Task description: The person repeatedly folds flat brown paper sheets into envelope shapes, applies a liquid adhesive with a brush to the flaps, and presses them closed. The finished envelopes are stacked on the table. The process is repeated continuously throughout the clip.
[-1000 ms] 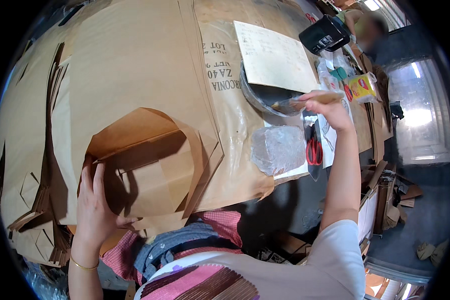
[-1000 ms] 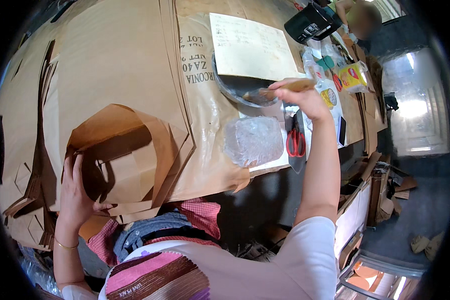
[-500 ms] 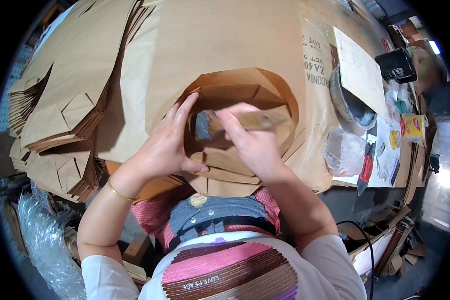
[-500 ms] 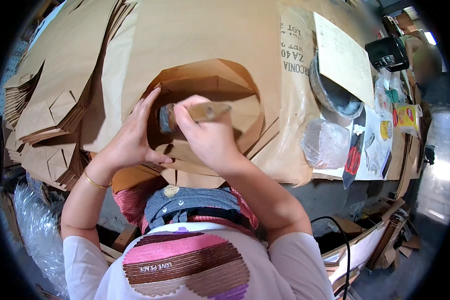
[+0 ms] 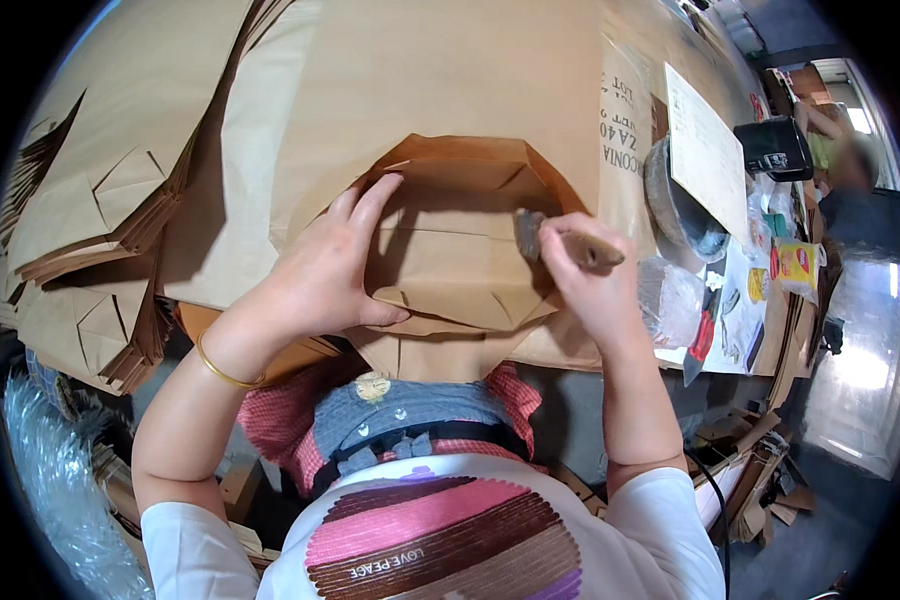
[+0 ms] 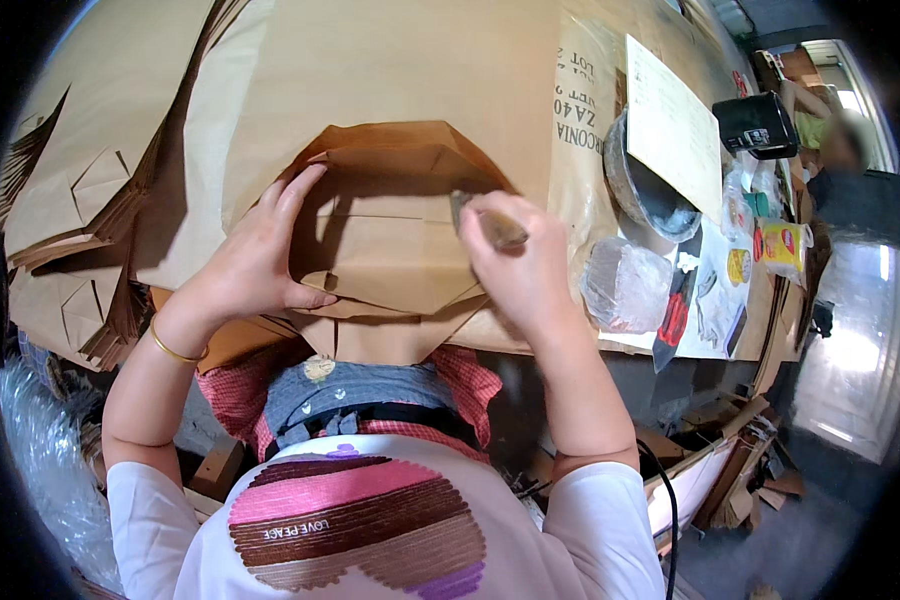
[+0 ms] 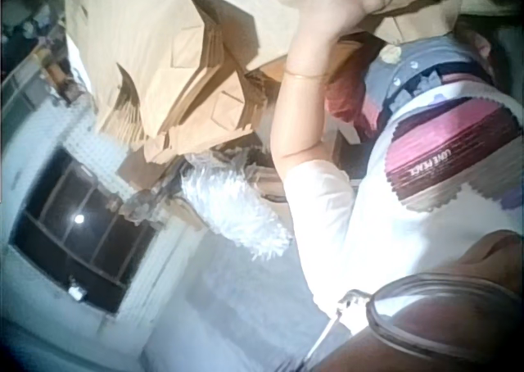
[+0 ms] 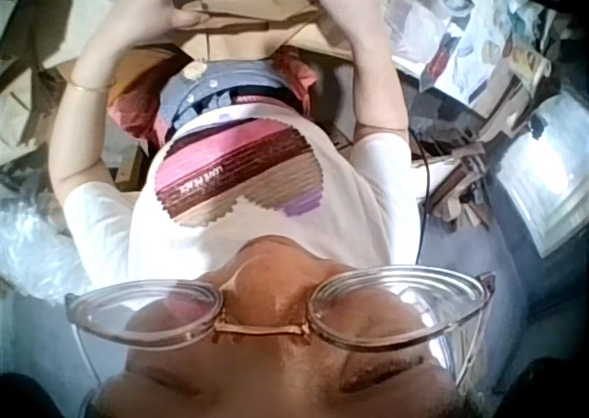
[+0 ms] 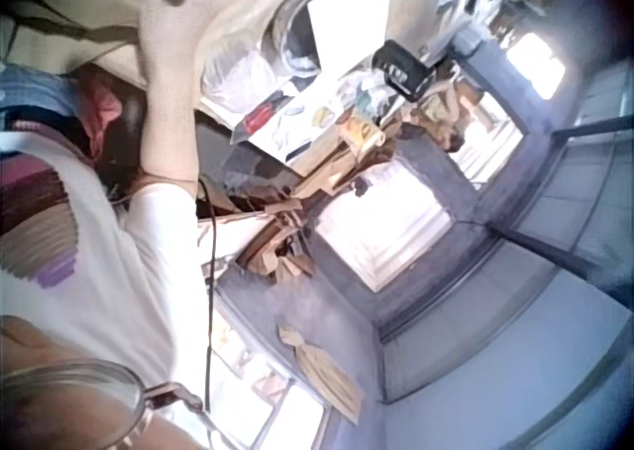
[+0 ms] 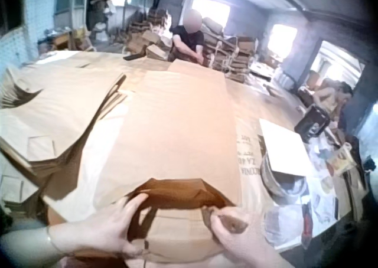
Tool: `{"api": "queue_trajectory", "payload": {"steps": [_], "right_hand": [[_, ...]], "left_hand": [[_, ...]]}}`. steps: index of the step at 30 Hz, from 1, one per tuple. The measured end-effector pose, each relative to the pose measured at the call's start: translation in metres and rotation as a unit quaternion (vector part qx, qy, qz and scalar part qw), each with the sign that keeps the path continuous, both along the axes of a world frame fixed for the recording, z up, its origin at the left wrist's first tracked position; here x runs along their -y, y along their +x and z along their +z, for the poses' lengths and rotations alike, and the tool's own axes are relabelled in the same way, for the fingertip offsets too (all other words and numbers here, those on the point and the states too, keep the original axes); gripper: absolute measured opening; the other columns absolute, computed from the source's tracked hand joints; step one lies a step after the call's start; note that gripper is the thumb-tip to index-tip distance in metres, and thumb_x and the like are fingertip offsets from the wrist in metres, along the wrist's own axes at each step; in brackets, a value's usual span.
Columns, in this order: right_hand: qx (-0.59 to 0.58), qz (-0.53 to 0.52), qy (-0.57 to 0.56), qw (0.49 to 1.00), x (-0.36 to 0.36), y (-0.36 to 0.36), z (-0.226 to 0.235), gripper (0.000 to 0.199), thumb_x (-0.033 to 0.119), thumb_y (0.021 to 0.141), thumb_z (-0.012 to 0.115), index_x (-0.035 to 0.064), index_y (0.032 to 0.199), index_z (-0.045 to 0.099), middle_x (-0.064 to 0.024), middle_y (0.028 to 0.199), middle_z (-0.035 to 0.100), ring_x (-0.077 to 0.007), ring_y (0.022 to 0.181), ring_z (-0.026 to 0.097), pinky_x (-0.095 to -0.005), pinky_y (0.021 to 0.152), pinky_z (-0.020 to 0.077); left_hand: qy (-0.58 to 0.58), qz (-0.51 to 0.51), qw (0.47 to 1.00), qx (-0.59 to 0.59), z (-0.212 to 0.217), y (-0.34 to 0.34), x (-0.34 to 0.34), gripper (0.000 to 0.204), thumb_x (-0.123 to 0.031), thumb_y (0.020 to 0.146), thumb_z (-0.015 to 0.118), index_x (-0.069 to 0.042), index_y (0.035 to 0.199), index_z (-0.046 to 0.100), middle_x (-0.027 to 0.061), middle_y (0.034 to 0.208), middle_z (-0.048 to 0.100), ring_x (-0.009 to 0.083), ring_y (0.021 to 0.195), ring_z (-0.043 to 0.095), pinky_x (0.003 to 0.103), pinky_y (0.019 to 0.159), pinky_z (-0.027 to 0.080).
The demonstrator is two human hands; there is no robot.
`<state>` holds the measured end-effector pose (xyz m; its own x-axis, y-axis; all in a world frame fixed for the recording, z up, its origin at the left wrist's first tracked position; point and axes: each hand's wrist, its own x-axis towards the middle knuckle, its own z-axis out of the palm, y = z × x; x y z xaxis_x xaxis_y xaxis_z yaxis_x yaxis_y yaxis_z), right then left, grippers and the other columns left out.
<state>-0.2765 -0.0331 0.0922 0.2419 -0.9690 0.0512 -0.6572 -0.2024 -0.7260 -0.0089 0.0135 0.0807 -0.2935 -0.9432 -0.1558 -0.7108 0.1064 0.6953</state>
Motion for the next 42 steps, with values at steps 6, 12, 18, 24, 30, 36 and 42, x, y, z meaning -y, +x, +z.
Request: {"api": "queue_trajectory", "payload": {"steps": [6,12,18,24,30,36,42], "right_hand": [[0.065,-0.043,0.105,0.991,-0.011,-0.031,0.025,0.011,0.011,0.085,0.065,0.0019,0.082,0.069,-0.008,0.076,0.069,-0.014,0.067,0.063,-0.0293,0.063,0.0499],[0.021,0.339,-0.086,0.937,0.017,0.007,0.027,0.023,0.01,0.08,0.07,0.0052,0.102,0.07,-0.012,0.08,0.065,-0.0279,0.07,0.062,-0.0353,0.063,0.0494],[0.033,0.394,-0.086,0.914,0.035,0.047,0.001,0.02,0.01,0.079,0.07,0.0037,0.098,0.068,-0.0125,0.082,0.065,-0.0307,0.074,0.062,-0.0365,0.065,0.0501],[0.071,0.042,0.042,0.996,0.021,-0.002,0.017,0.009,0.007,0.084,0.065,0.0023,0.091,0.069,-0.0087,0.087,0.069,-0.0179,0.079,0.066,-0.0288,0.072,0.0524],[0.16,-0.009,0.063,0.985,-0.015,0.018,-0.004,0.01,0.01,0.089,0.064,0.0002,0.09,0.068,-0.0013,0.076,0.065,-0.0078,0.07,0.059,-0.0236,0.061,0.047],[0.274,-0.028,0.238,0.931,-0.023,0.084,-0.023,0.012,0.012,0.087,0.067,0.0024,0.08,0.066,-0.0011,0.071,0.063,-0.0062,0.064,0.057,-0.0247,0.057,0.0465],[0.181,-0.033,0.085,0.979,-0.02,0.048,-0.022,0.007,0.007,0.084,0.065,0.0006,0.081,0.066,-0.0035,0.069,0.063,-0.0077,0.064,0.057,-0.0246,0.06,0.0468]], "left_hand": [[-0.045,-0.021,0.994,0.099,0.003,0.004,0.0,0.08,-0.032,0.061,0.084,0.008,0.121,0.05,0.0278,0.13,0.049,0.0391,0.117,0.052,0.04,0.1,0.044],[-0.054,-0.115,0.975,0.18,-0.006,0.015,0.002,0.054,-0.043,0.067,0.075,0.009,0.079,0.067,0.0295,0.122,0.058,0.0346,0.107,0.061,0.037,0.094,0.049],[-0.032,-0.102,0.984,0.144,-0.005,0.012,0.0,0.045,-0.031,0.067,0.074,0.008,0.084,0.059,0.0274,0.106,0.062,0.0394,0.1,0.06,0.041,0.086,0.049],[0.032,0.023,0.998,0.042,-0.008,0.009,0.009,0.016,-0.009,0.079,0.064,0.003,0.085,0.056,0.0225,0.082,0.061,0.0403,0.083,0.059,0.046,0.073,0.048],[-0.071,0.116,0.982,0.128,-0.038,-0.008,0.018,0.011,-0.005,0.077,0.066,0.003,0.074,0.059,0.021,0.075,0.062,0.04,0.076,0.061,0.046,0.069,0.049],[-0.033,0.112,0.982,0.145,-0.039,-0.001,0.047,0.017,-0.009,0.068,0.075,0.002,0.073,0.063,0.0208,0.075,0.063,0.0379,0.075,0.062,0.045,0.069,0.05],[-0.053,0.14,0.978,0.146,-0.041,-0.007,0.05,0.021,-0.011,0.065,0.077,0.002,0.074,0.063,0.0206,0.076,0.064,0.037,0.076,0.062,0.044,0.069,0.05]]}}
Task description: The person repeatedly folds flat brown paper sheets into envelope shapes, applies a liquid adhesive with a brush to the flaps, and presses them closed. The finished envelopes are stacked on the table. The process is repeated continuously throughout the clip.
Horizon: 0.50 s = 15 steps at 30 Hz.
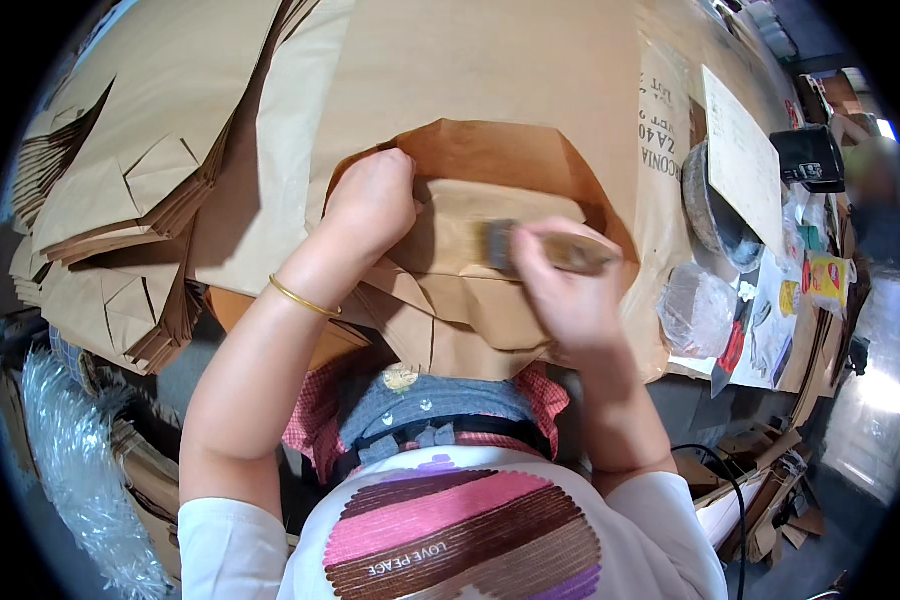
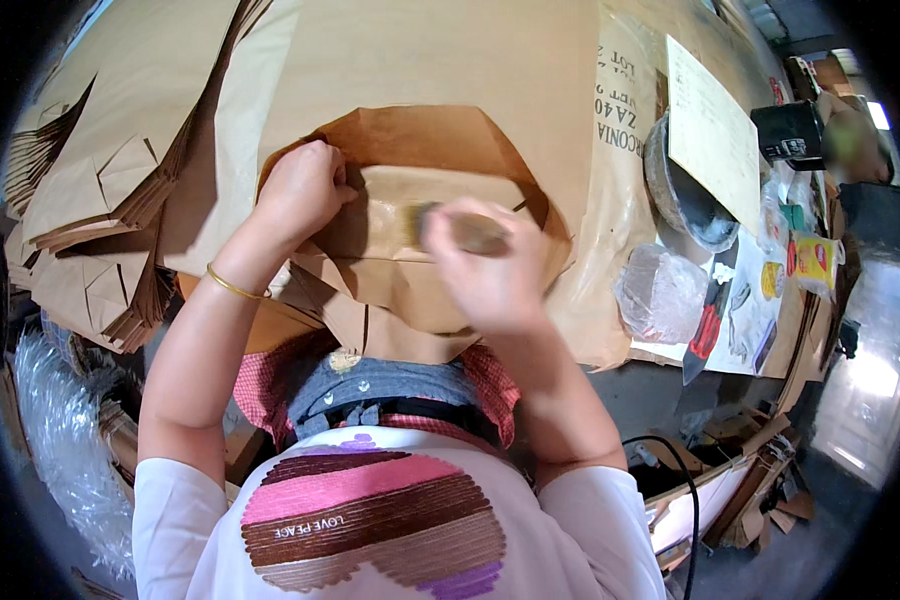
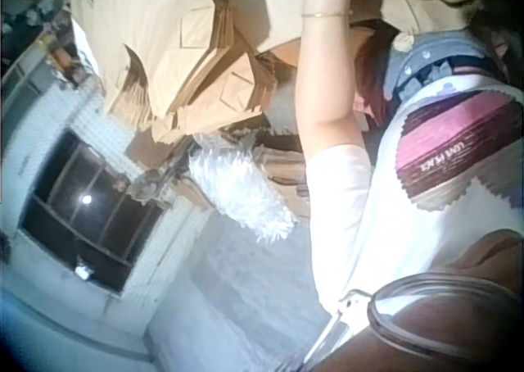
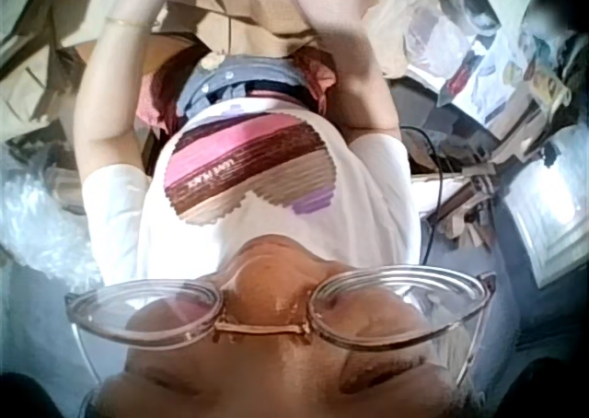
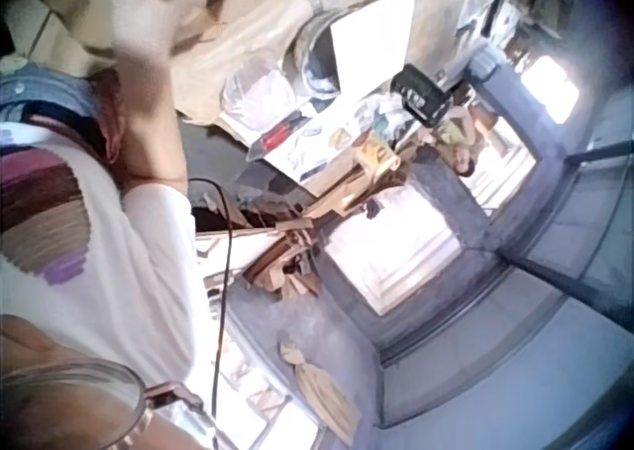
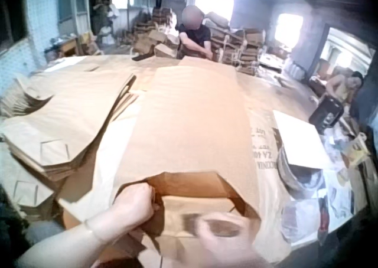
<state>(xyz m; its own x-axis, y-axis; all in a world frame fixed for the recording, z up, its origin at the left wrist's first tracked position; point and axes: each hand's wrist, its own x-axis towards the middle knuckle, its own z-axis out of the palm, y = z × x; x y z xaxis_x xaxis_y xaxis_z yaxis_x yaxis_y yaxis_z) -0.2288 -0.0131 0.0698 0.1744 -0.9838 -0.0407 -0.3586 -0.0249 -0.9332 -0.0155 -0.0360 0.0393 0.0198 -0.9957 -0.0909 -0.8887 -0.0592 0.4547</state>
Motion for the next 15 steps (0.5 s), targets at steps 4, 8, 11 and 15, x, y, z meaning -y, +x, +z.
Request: {"api": "queue_trajectory", "payload": {"steps": [4,8,11,15], "right_hand": [[-0.305,-0.021,-0.109,0.946,0.002,-0.051,0.014,0.013,0.012,0.085,0.061,0.0031,0.078,0.067,-0.0068,0.068,0.065,-0.0127,0.065,0.062,-0.0298,0.061,0.0495],[-0.142,0.003,-0.043,0.989,0.01,-0.063,0.027,0.018,0.018,0.092,0.058,0.0014,0.094,0.066,-0.0075,0.083,0.068,-0.0155,0.071,0.063,-0.0312,0.065,0.0507],[0.366,-0.107,-0.041,0.924,0.021,-0.064,0.014,0.035,0.021,0.099,0.052,-0.0035,0.123,0.054,-0.0091,0.102,0.064,-0.0162,0.09,0.06,-0.0304,0.083,0.05],[0.5,-0.151,0.016,0.853,0.073,-0.058,-0.062,0.039,0.031,0.101,0.046,0.0021,0.127,0.052,-0.012,0.111,0.062,-0.0205,0.105,0.056,-0.0379,0.103,0.0368]], "left_hand": [[0.061,0.009,0.996,0.057,0.005,-0.006,0.003,0.012,-0.007,0.071,0.071,0.001,0.076,0.063,0.0206,0.077,0.065,0.038,0.077,0.063,0.045,0.07,0.051],[0.04,-0.049,0.991,0.115,0.014,-0.016,0.006,0.005,0.001,0.072,0.06,0.002,0.073,0.065,0.0228,0.077,0.065,0.0387,0.078,0.064,0.046,0.072,0.053],[0.037,-0.064,0.989,0.131,0.02,-0.021,0.003,0.011,0.005,0.07,0.056,0.003,0.07,0.066,0.0234,0.077,0.065,0.0377,0.079,0.065,0.044,0.071,0.054],[0.056,-0.077,0.979,0.18,0.024,-0.035,0.005,0.01,0.002,0.07,0.059,-0.001,0.072,0.069,0.0198,0.077,0.067,0.0331,0.079,0.067,0.041,0.071,0.055]]}}
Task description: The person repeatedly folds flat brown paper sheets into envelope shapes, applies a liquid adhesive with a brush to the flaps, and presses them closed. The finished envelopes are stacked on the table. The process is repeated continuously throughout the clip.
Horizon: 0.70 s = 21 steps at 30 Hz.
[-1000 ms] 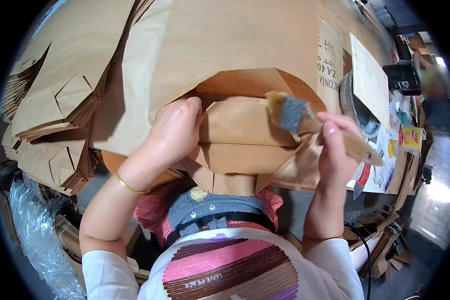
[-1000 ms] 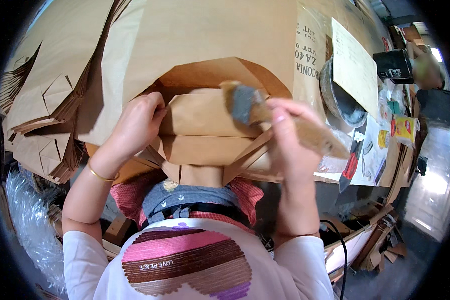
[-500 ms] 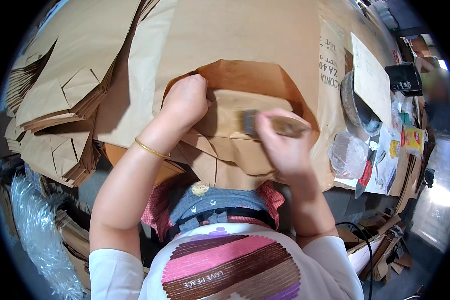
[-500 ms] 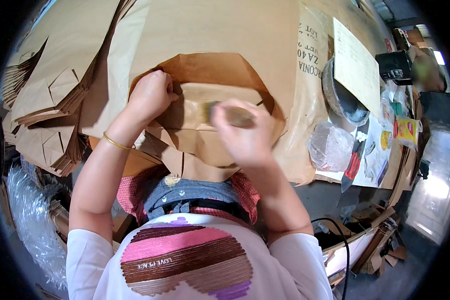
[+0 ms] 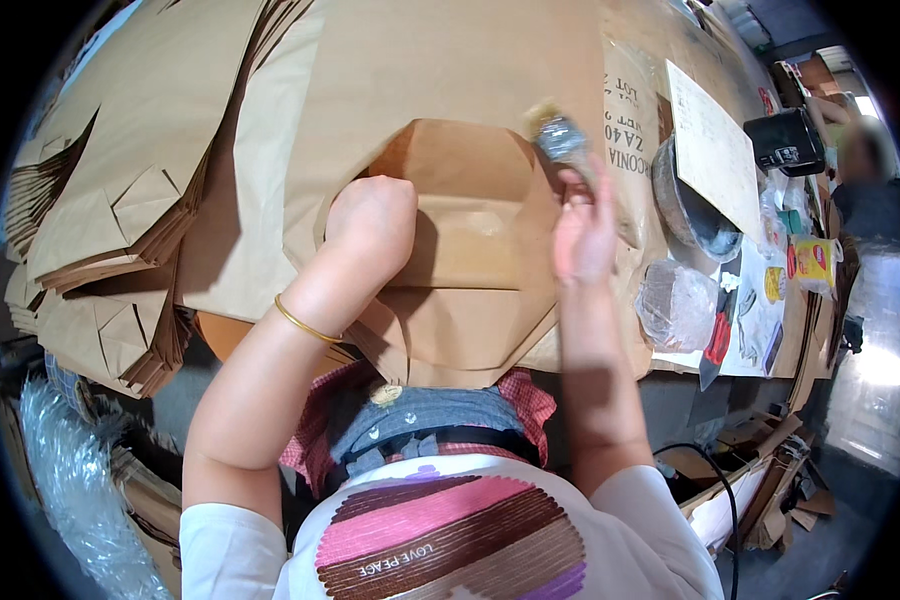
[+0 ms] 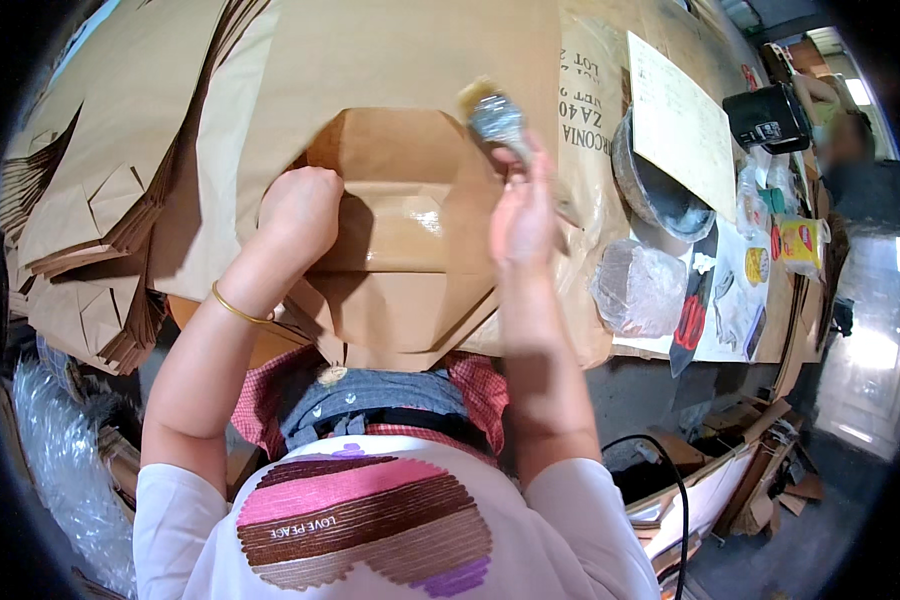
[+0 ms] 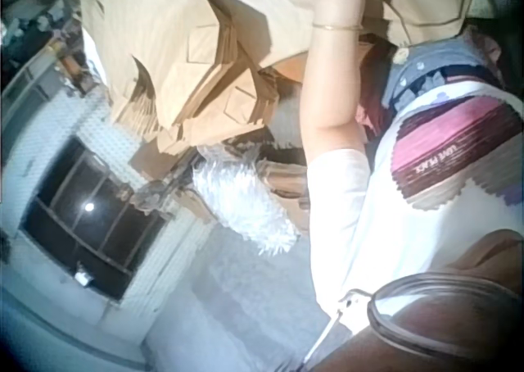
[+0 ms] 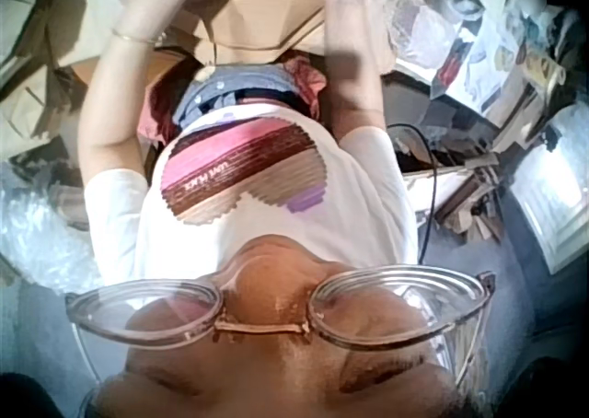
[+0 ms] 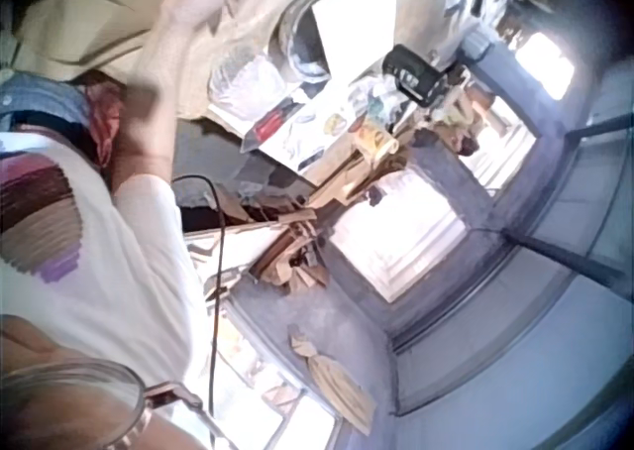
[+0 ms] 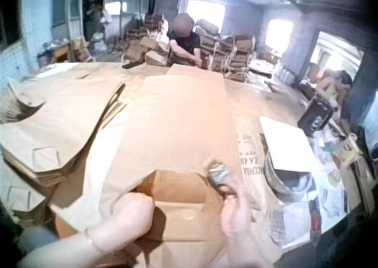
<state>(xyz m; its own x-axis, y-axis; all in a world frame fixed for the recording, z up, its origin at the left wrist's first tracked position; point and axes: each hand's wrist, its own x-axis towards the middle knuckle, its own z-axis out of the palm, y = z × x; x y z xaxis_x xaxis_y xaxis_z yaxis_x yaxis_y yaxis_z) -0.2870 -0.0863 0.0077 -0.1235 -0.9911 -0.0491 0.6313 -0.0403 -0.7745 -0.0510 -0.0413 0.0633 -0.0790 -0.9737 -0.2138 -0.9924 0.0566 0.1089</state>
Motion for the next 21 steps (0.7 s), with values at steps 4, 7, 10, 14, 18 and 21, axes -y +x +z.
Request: {"api": "queue_trajectory", "payload": {"steps": [4,7,10,14,18,21], "right_hand": [[0.109,0.087,-0.031,0.99,-0.011,0.042,-0.024,0.041,0.032,0.101,0.043,0.0017,0.127,0.052,-0.0134,0.099,0.066,-0.0218,0.106,0.057,-0.0394,0.104,0.0368],[0.261,0.168,0.004,0.951,-0.015,0.062,-0.029,0.039,0.032,0.101,0.043,0.002,0.124,0.054,-0.0144,0.095,0.068,-0.0251,0.103,0.06,-0.0415,0.105,0.0379],[0.302,0.176,0.028,0.936,-0.005,0.065,-0.033,0.038,0.032,0.1,0.045,0.0019,0.119,0.057,-0.0149,0.091,0.07,-0.0282,0.098,0.063,-0.0448,0.106,0.038],[0.313,0.197,0.019,0.929,-0.007,0.057,-0.031,0.039,0.033,0.101,0.044,0.0012,0.119,0.057,-0.016,0.094,0.069,-0.0289,0.105,0.062,-0.0466,0.109,0.0355],[0.298,0.247,-0.006,0.922,-0.008,0.065,-0.029,0.041,0.034,0.101,0.042,0.0009,0.121,0.056,-0.0156,0.095,0.069,-0.0293,0.105,0.062,-0.0465,0.105,0.0405],[0.288,0.245,0.008,0.926,-0.009,0.059,-0.033,0.041,0.034,0.102,0.042,0.0014,0.121,0.057,-0.0148,0.095,0.069,-0.0288,0.102,0.063,-0.046,0.101,0.0445]], "left_hand": [[-0.005,-0.038,0.998,0.05,0.0,-0.005,-0.004,0.01,-0.001,0.071,0.061,-0.004,0.073,0.07,0.0169,0.078,0.068,0.0295,0.078,0.069,0.038,0.068,0.056],[0.006,-0.043,0.998,0.051,0.005,-0.006,-0.002,0.009,-0.002,0.073,0.061,-0.004,0.072,0.069,0.0157,0.081,0.069,0.0289,0.081,0.068,0.037,0.068,0.055],[0.0,-0.151,0.988,0.006,0.009,-0.004,-0.007,0.006,-0.005,0.076,0.062,-0.003,0.074,0.067,0.0143,0.088,0.069,0.0278,0.087,0.067,0.038,0.072,0.054],[-0.216,-0.136,0.899,-0.355,0.01,0.029,-0.042,0.029,-0.02,0.089,0.058,-0.001,0.11,0.054,0.0166,0.114,0.056,0.0316,0.109,0.055,0.042,0.097,0.042],[-0.22,0.063,0.973,0.011,-0.072,0.074,-0.056,0.059,-0.03,0.095,0.047,0.0,0.143,0.034,0.0157,0.146,0.04,0.0304,0.138,0.033,0.053,0.113,0.019],[-0.194,0.033,0.98,-0.027,-0.071,0.041,-0.045,0.06,-0.033,0.097,0.04,0.0,0.146,0.03,0.0176,0.152,0.031,0.0294,0.142,0.028,0.049,0.116,0.016]]}}
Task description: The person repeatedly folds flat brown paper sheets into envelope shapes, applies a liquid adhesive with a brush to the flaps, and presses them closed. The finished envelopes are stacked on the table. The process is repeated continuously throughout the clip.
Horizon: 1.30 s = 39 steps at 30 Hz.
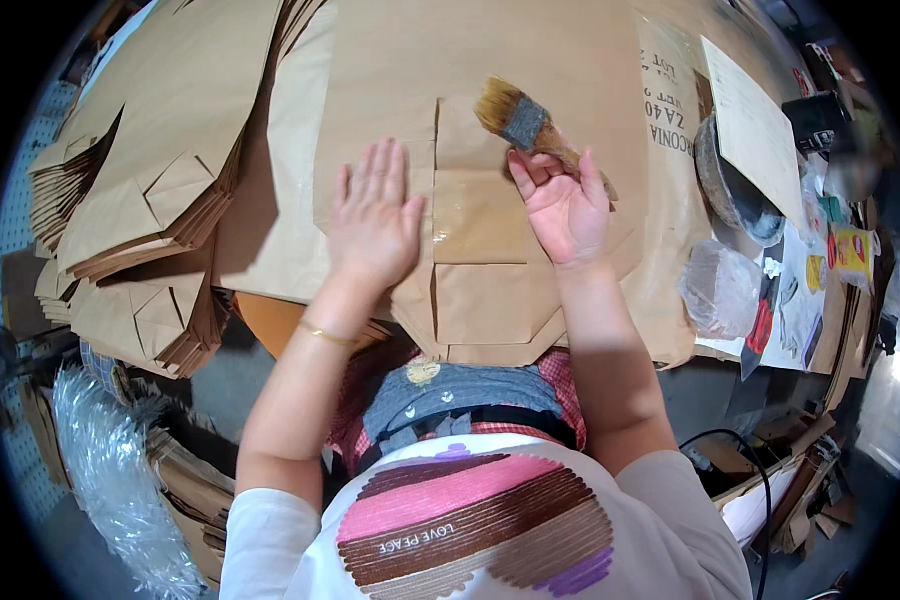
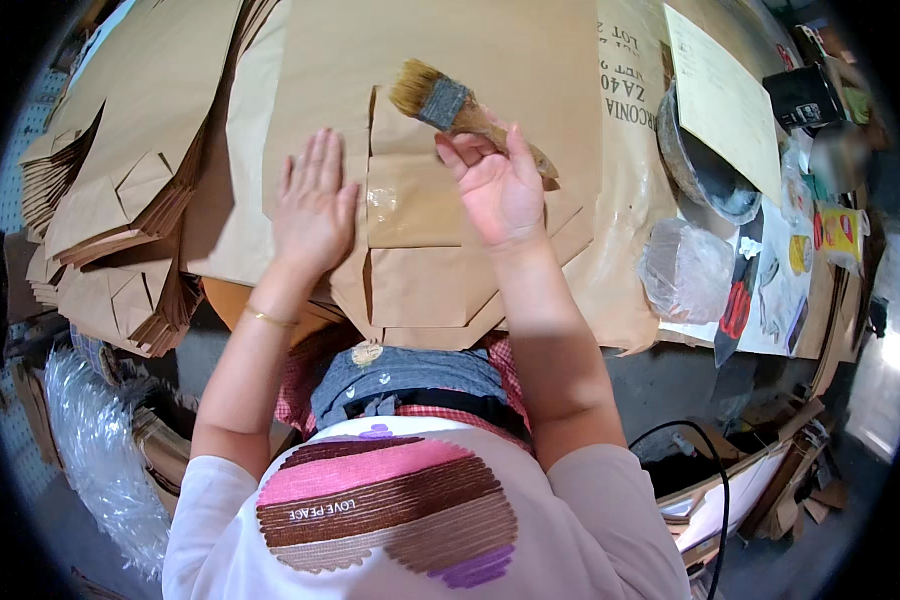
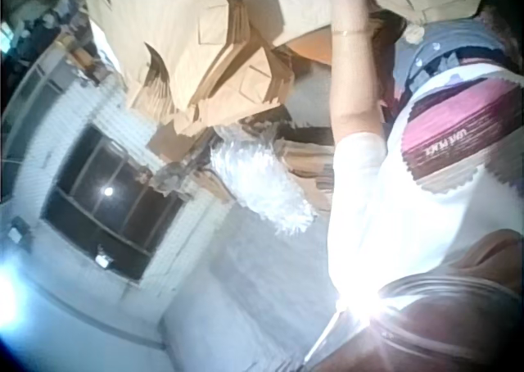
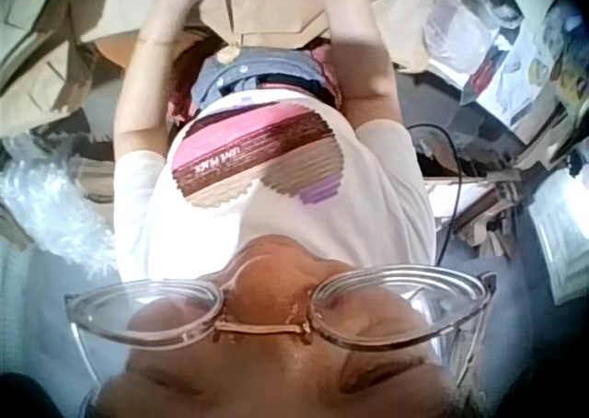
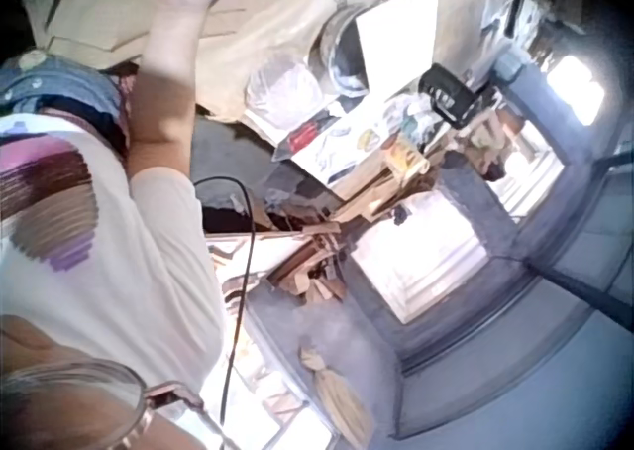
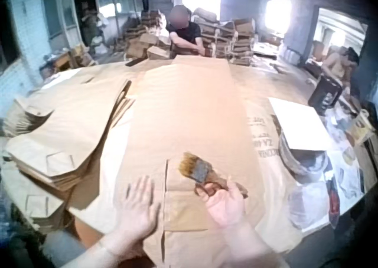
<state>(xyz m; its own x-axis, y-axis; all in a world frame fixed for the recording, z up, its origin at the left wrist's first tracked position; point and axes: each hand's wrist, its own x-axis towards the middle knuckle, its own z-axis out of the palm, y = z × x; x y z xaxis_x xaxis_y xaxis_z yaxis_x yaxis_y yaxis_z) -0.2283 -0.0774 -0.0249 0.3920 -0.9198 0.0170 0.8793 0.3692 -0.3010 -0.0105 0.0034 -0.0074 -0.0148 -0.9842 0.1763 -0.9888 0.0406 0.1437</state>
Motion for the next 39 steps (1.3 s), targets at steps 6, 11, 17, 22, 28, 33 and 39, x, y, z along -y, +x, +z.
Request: {"api": "queue_trajectory", "payload": {"steps": [6,11,17,22,28,33,39], "right_hand": [[-0.058,0.009,-0.013,0.998,0.002,-0.003,-0.008,0.036,0.032,0.1,0.05,0.005,0.122,0.058,-0.0105,0.103,0.067,-0.023,0.095,0.064,-0.0419,0.094,0.0493],[-0.153,0.063,-0.052,0.985,-0.003,-0.008,0.004,0.035,0.028,0.097,0.058,0.0047,0.122,0.057,-0.0077,0.111,0.065,-0.0189,0.095,0.063,-0.0367,0.089,0.0505],[-0.513,0.16,-0.182,0.824,-0.084,-0.08,0.047,0.024,0.015,0.087,0.068,0.0021,0.107,0.066,-0.0077,0.097,0.068,-0.0181,0.085,0.064,-0.0352,0.07,0.0533],[-0.677,-0.01,-0.61,0.412,-0.086,-0.084,0.115,0.023,0.008,0.076,0.072,0.0018,0.098,0.068,-0.0112,0.089,0.067,-0.0244,0.08,0.065,-0.0341,0.066,0.054],[-0.641,0.036,-0.655,0.398,-0.132,-0.078,0.096,0.025,0.006,0.074,0.07,0.0031,0.098,0.065,-0.0078,0.091,0.065,-0.0242,0.078,0.064,-0.034,0.064,0.0534],[-0.579,0.071,-0.629,0.513,-0.136,-0.061,0.09,0.021,0.007,0.076,0.073,0.0033,0.095,0.065,-0.009,0.093,0.066,-0.0254,0.081,0.065,-0.0336,0.066,0.0533],[-0.532,-0.022,-0.674,0.512,-0.095,0.017,0.098,0.025,0.007,0.076,0.074,0.0054,0.1,0.069,-0.0094,0.091,0.069,-0.0259,0.077,0.067,-0.0339,0.067,0.0535]], "left_hand": [[0.013,0.064,0.998,-0.002,0.002,-0.028,-0.042,0.064,-0.034,0.094,0.047,0.002,0.145,0.031,0.02,0.15,0.033,0.0327,0.141,0.028,0.051,0.115,0.015],[0.086,-0.193,0.963,-0.167,0.018,0.009,-0.04,0.06,-0.026,0.092,0.052,-0.003,0.144,0.035,0.019,0.148,0.036,0.0333,0.14,0.028,0.048,0.116,0.017],[0.036,-0.157,0.987,-0.007,0.009,0.011,-0.016,0.065,-0.029,0.091,0.051,0.003,0.144,0.032,0.0233,0.152,0.027,0.0366,0.142,0.023,0.046,0.118,0.015],[0.021,-0.155,0.988,0.016,0.009,0.016,-0.02,0.066,-0.031,0.091,0.051,0.003,0.144,0.031,0.0241,0.151,0.026,0.0374,0.142,0.022,0.046,0.118,0.015],[0.004,-0.155,0.988,0.019,0.005,0.011,-0.017,0.065,-0.032,0.091,0.05,0.003,0.143,0.033,0.0241,0.15,0.029,0.0375,0.141,0.025,0.046,0.118,0.016],[-0.041,-0.176,0.983,0.029,0.008,0.019,-0.015,0.055,-0.03,0.093,0.049,0.003,0.138,0.043,0.0218,0.145,0.039,0.0355,0.138,0.031,0.044,0.116,0.021],[-0.07,-0.195,0.949,-0.238,-0.005,0.034,0.004,0.029,-0.015,0.089,0.06,-0.001,0.114,0.063,0.0169,0.124,0.059,0.0344,0.122,0.05,0.04,0.1,0.044]]}}
